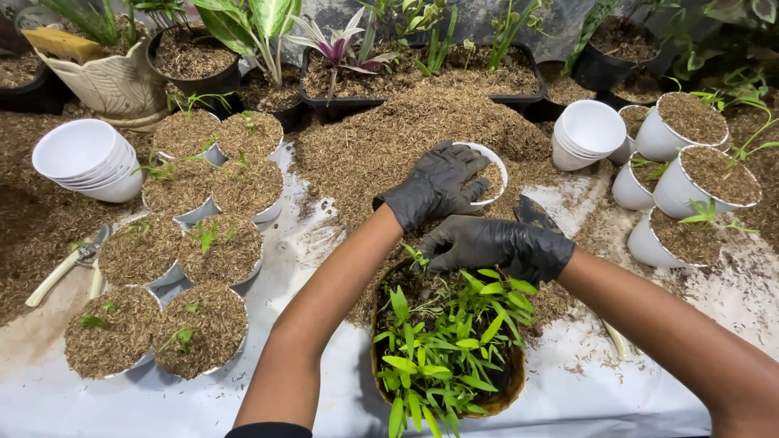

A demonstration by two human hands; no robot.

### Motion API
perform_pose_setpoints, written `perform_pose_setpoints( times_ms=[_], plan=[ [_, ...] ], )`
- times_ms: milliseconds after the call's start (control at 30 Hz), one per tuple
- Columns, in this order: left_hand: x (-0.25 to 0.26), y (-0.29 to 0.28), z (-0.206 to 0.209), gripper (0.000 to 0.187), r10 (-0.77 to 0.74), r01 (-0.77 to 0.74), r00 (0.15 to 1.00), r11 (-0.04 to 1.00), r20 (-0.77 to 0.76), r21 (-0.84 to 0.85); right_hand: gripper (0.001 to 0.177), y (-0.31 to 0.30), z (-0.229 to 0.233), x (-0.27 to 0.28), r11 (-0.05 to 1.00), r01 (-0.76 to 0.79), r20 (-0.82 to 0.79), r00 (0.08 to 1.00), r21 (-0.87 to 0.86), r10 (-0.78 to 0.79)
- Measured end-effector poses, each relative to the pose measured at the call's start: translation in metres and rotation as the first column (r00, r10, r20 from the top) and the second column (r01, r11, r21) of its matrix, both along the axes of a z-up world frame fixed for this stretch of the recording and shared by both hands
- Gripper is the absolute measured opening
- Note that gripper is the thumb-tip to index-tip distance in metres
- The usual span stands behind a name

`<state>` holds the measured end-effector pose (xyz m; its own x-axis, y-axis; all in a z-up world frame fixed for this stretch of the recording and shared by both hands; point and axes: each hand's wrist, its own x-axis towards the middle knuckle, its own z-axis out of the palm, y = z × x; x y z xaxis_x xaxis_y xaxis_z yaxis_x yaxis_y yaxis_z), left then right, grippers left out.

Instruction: Filling a small white pot with soil using a hand trowel and then planting a small green seedling into the pot.

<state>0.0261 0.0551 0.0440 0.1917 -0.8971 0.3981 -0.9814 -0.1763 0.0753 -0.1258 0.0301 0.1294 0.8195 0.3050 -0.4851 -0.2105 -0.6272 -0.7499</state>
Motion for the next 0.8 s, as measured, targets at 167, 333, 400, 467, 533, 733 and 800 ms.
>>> perform_pose_setpoints(
  times_ms=[167, 333, 400, 467, 533, 733, 800],
  plan=[
    [0.006, -0.004, -0.008, 0.064, -0.023, 0.023, 1.0, 1.0, 0.003, -0.015, 0.02, 0.002, 0.007, -0.002, 0.989, 0.11, -0.017, 0.994, 0.095, -0.109],
    [0.01, -0.01, -0.021, 0.058, 0.014, -0.006, 0.993, 0.998, 0.121, -0.07, 0.018, 0.002, 0.013, -0.008, 0.959, 0.234, 0.04, 0.969, 0.158, -0.243],
    [0.013, -0.008, -0.018, 0.058, -0.001, 0.002, 0.997, 1.0, 0.079, -0.018, 0.021, 0.003, 0.015, -0.011, 0.934, 0.282, 0.07, 0.95, 0.219, -0.303],
    [0.02, -0.011, -0.021, 0.065, -0.057, 0.056, 0.996, 0.998, 0.062, 0.009, 0.02, 0.001, 0.014, -0.014, 0.865, 0.378, 0.128, 0.89, 0.331, -0.438],
    [0.022, -0.007, -0.02, 0.066, -0.084, 0.083, 0.996, 0.996, 0.03, 0.028, 0.02, -0.001, 0.034, -0.016, 0.847, 0.379, 0.204, 0.857, 0.374, -0.473],
    [0.005, 0.001, -0.009, 0.067, -0.121, 0.115, 0.992, 0.988, -0.047, -0.104, 0.027, -0.038, 0.043, -0.025, 0.65, 0.547, 0.394, 0.521, 0.526, -0.757],
    [-0.003, 0.016, 0.013, 0.058, -0.101, 0.098, 0.995, 0.987, -0.015, -0.126, 0.033, -0.049, 0.042, -0.024, 0.599, 0.601, 0.479, 0.37, 0.53, -0.796]
  ],
)
